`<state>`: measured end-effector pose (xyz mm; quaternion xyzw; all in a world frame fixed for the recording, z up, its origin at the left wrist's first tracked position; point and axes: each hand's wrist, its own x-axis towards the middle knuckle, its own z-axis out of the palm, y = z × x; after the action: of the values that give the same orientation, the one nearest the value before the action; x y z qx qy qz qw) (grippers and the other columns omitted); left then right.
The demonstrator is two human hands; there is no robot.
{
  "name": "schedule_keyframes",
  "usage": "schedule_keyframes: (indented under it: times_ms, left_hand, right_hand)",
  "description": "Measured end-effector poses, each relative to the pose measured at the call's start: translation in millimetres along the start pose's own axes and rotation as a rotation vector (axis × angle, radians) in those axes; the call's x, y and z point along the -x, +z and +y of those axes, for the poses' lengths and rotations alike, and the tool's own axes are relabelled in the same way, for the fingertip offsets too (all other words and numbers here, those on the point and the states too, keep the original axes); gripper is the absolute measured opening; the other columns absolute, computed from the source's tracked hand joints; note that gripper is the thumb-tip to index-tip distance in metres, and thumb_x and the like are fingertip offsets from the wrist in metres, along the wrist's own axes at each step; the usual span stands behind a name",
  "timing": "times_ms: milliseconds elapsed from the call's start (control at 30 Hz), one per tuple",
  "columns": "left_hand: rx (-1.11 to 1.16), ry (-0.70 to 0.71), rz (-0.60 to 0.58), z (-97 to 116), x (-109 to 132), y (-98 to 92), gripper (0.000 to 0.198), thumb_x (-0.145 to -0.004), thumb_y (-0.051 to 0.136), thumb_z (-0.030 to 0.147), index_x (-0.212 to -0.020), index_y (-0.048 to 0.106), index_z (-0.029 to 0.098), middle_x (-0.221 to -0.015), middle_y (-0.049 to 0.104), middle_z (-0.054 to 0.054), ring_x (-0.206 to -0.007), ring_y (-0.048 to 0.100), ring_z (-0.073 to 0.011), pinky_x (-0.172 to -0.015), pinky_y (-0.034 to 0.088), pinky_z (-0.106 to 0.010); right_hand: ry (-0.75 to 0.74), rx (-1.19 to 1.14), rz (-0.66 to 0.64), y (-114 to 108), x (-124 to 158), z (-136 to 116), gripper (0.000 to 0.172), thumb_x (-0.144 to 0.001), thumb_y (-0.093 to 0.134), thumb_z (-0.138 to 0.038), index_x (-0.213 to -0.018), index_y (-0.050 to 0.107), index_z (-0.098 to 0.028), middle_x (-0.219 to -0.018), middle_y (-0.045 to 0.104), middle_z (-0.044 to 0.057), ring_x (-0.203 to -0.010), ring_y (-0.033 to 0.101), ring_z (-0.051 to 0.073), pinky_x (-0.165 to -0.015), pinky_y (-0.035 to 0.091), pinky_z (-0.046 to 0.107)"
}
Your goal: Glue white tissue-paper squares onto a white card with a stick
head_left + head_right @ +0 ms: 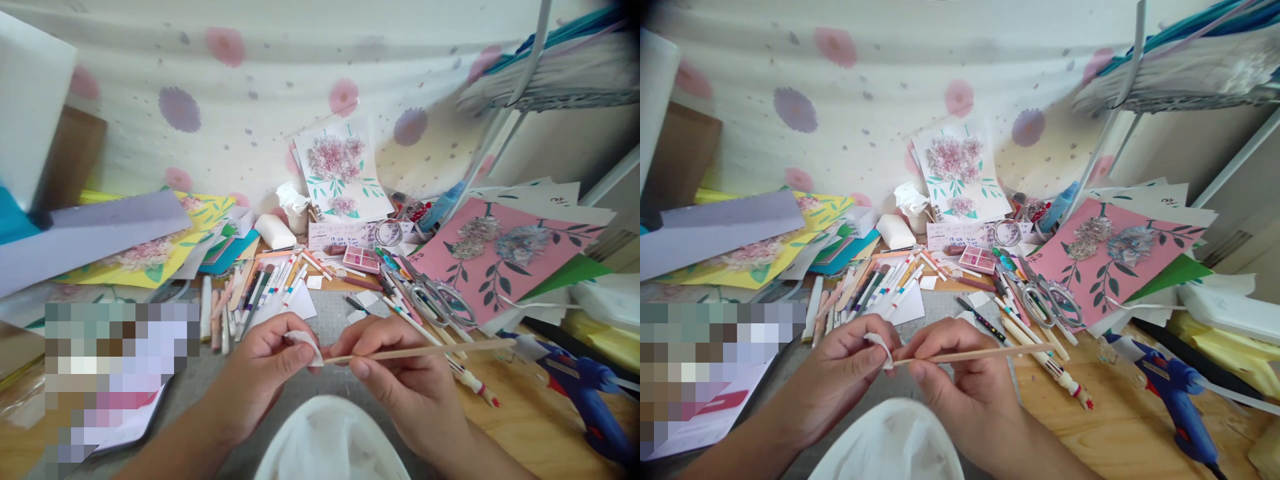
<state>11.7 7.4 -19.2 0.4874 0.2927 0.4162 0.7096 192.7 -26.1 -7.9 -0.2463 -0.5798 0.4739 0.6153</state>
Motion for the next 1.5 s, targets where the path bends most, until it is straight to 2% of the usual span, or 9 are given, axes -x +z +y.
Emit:
schedule_keyframes:
  times_ms: [267,500,933,1033,1100,1200,1300,1400,1500]
  left_hand:
    - [0.018,0.005,0.03,0.6,0.0,2.6,0.024,-0.074,0.08,0.038,-0.072,0.066,0.018,-0.065,0.064,0.002,-0.066,0.055,-0.0129,-0.066,0.04,-0.023]
    - [0.065,-0.025,-0.004,1.0,1.1,2.0,0.022,-0.075,0.079,0.037,-0.073,0.066,0.019,-0.067,0.064,0.002,-0.065,0.055,-0.0133,-0.063,0.041,-0.023]
    - [-0.164,0.046,0.051,-0.4,1.4,-0.8,0.023,-0.078,0.075,0.04,-0.075,0.066,0.019,-0.071,0.065,0.001,-0.071,0.056,-0.0145,-0.068,0.042,-0.023]
    - [-0.191,0.042,0.086,-1.8,0.9,-1.8,0.02,-0.082,0.071,0.041,-0.085,0.064,0.022,-0.072,0.06,0.003,-0.067,0.052,-0.0131,-0.063,0.04,-0.023]
    - [-0.252,0.122,0.188,-0.6,1.0,-2.4,0.016,-0.084,0.067,0.037,-0.091,0.062,0.024,-0.076,0.057,0.003,-0.067,0.051,-0.0133,-0.062,0.04,-0.023]
    - [-0.496,0.425,0.317,6.1,3.6,-2.1,0.006,-0.085,0.063,0.025,-0.081,0.059,0.024,-0.079,0.055,0.002,-0.074,0.051,-0.0153,-0.067,0.04,-0.025]
    - [-0.75,0.631,0.24,14.2,8.0,1.3,0.012,-0.082,0.061,0.015,-0.073,0.061,0.023,-0.074,0.056,0.0,-0.073,0.052,-0.0168,-0.068,0.04,-0.027]
    - [-0.866,0.627,0.155,17.2,9.9,5.1,0.009,-0.08,0.063,0.016,-0.076,0.065,0.023,-0.076,0.059,-0.002,-0.073,0.055,-0.0185,-0.067,0.042,-0.029]
    - [-0.899,0.564,0.133,15.7,8.5,6.3,0.007,-0.078,0.064,0.015,-0.076,0.062,0.022,-0.078,0.058,-0.001,-0.074,0.056,-0.0181,-0.067,0.043,-0.028]
  right_hand:
    - [0.004,0.018,0.0,-1.0,0.8,-0.7,0.012,-0.085,0.066,-0.013,-0.087,0.069,-0.024,-0.087,0.072,0.001,-0.081,0.07,0.014,-0.074,0.054,0.024]
    - [-0.012,0.03,0.006,0.7,-0.7,-2.0,0.013,-0.084,0.067,-0.011,-0.086,0.069,-0.024,-0.085,0.072,0.002,-0.079,0.069,0.014,-0.072,0.054,0.023]
    - [-0.091,0.225,0.025,1.4,-1.5,-4.6,0.014,-0.083,0.064,-0.008,-0.084,0.065,-0.022,-0.082,0.071,0.003,-0.073,0.069,0.015,-0.065,0.055,0.025]
    - [-0.083,0.206,0.034,0.8,-1.4,-3.5,0.012,-0.083,0.064,-0.009,-0.083,0.065,-0.021,-0.081,0.071,0.003,-0.073,0.069,0.015,-0.066,0.055,0.024]
    - [-0.065,0.191,0.046,0.6,-1.3,-2.6,0.01,-0.084,0.064,-0.011,-0.083,0.066,-0.021,-0.081,0.072,0.004,-0.074,0.068,0.014,-0.066,0.054,0.024]
    - [-0.039,0.173,0.074,1.3,-2.1,-1.6,0.008,-0.084,0.066,-0.013,-0.081,0.067,-0.019,-0.08,0.072,0.004,-0.072,0.067,0.014,-0.064,0.053,0.023]
    - [-0.035,0.143,0.08,2.4,-2.5,-0.5,0.008,-0.084,0.066,-0.013,-0.08,0.067,-0.019,-0.079,0.071,0.004,-0.071,0.066,0.014,-0.062,0.052,0.023]
    - [-0.024,0.134,0.059,2.7,-1.4,0.7,0.009,-0.084,0.066,-0.011,-0.082,0.067,-0.02,-0.081,0.072,0.004,-0.073,0.066,0.014,-0.065,0.053,0.024]
    - [-0.018,0.147,0.053,3.0,-0.2,1.5,0.01,-0.084,0.066,-0.011,-0.082,0.066,-0.021,-0.082,0.072,0.003,-0.075,0.066,0.013,-0.067,0.052,0.022]
